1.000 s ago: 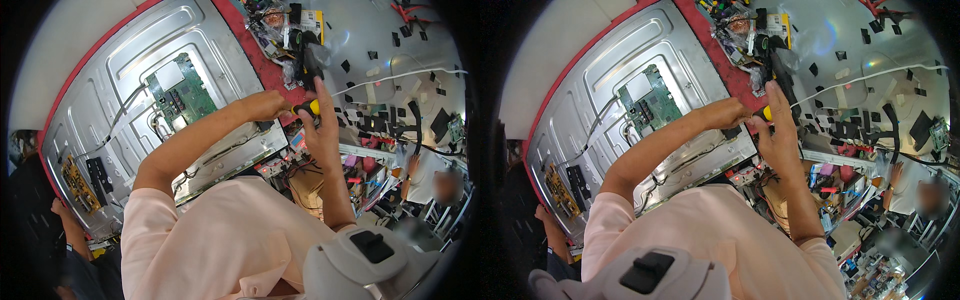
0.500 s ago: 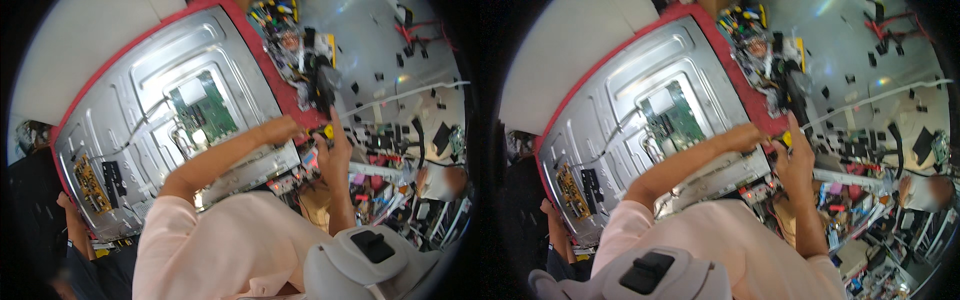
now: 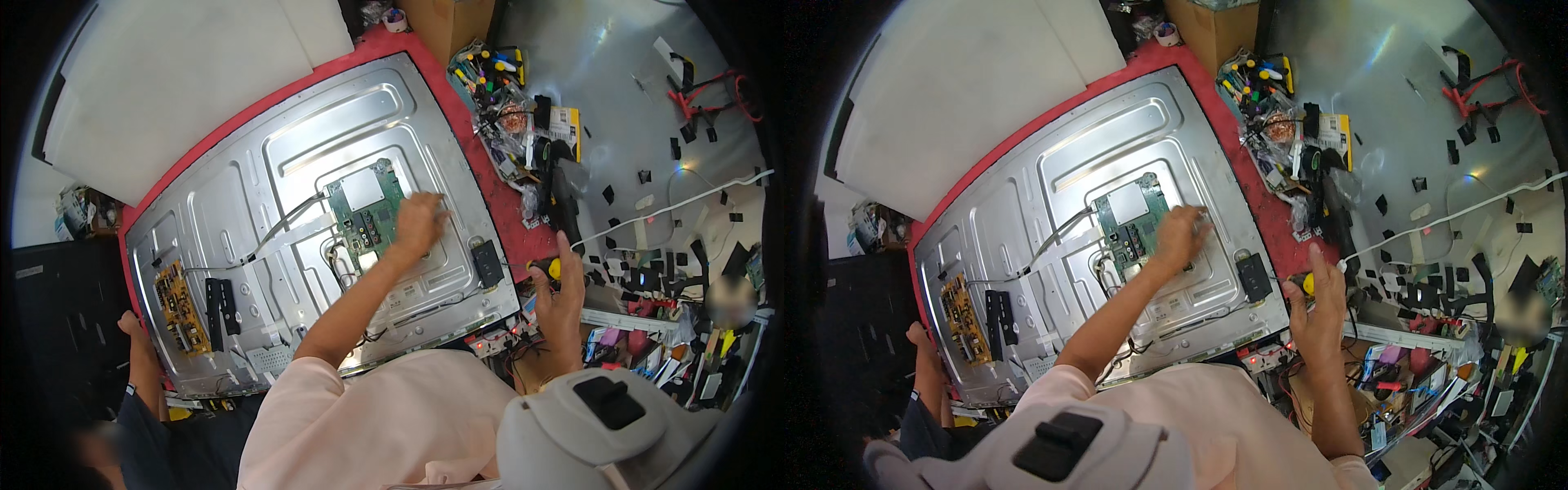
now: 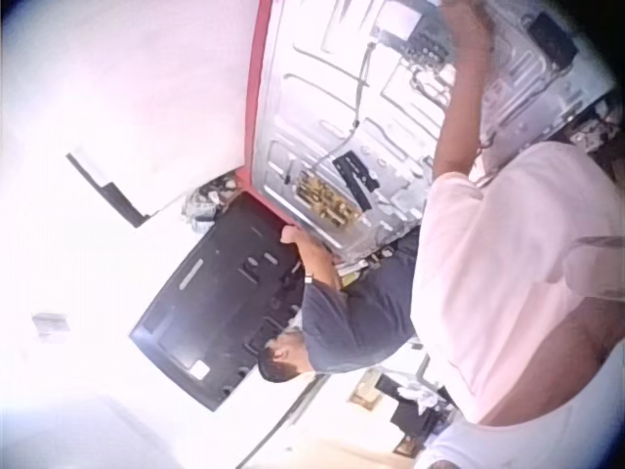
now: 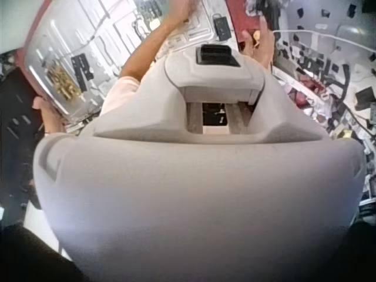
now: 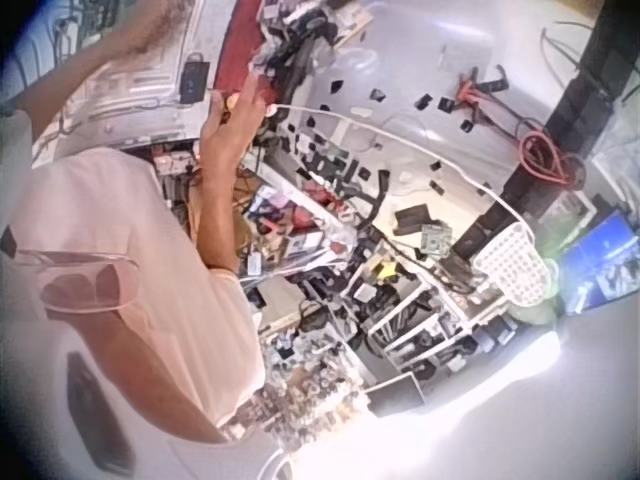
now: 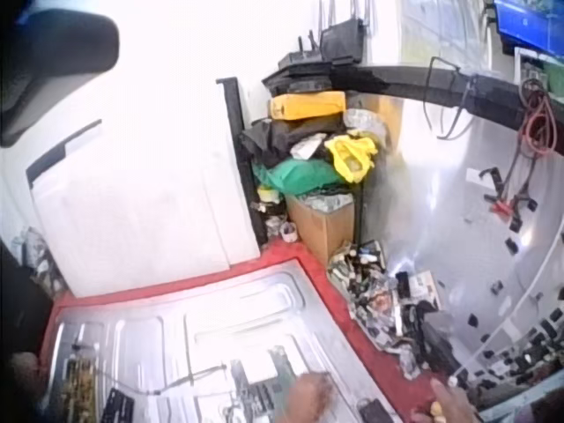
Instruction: The person uses a screwdriver to remove and replace screws on the back of a large television panel and manipulates internal circuit boards and wiring.
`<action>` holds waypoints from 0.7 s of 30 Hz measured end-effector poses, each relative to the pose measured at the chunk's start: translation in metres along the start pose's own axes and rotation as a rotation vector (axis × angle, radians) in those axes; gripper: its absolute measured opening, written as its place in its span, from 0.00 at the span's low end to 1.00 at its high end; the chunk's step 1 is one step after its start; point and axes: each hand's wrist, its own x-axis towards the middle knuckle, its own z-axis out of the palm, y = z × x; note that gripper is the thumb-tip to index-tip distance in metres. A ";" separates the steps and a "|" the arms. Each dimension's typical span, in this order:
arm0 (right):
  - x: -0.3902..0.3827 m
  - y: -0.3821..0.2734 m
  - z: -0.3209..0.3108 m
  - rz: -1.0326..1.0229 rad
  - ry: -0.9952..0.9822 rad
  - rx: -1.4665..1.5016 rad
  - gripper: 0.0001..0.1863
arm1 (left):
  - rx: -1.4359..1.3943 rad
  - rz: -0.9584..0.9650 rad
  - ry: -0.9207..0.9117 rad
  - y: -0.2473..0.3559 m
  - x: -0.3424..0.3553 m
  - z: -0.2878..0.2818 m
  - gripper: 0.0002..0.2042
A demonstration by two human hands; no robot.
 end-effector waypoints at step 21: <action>-0.011 0.010 0.000 0.146 0.028 -0.089 0.31 | 0.202 0.002 -0.047 -0.031 0.010 -0.006 0.05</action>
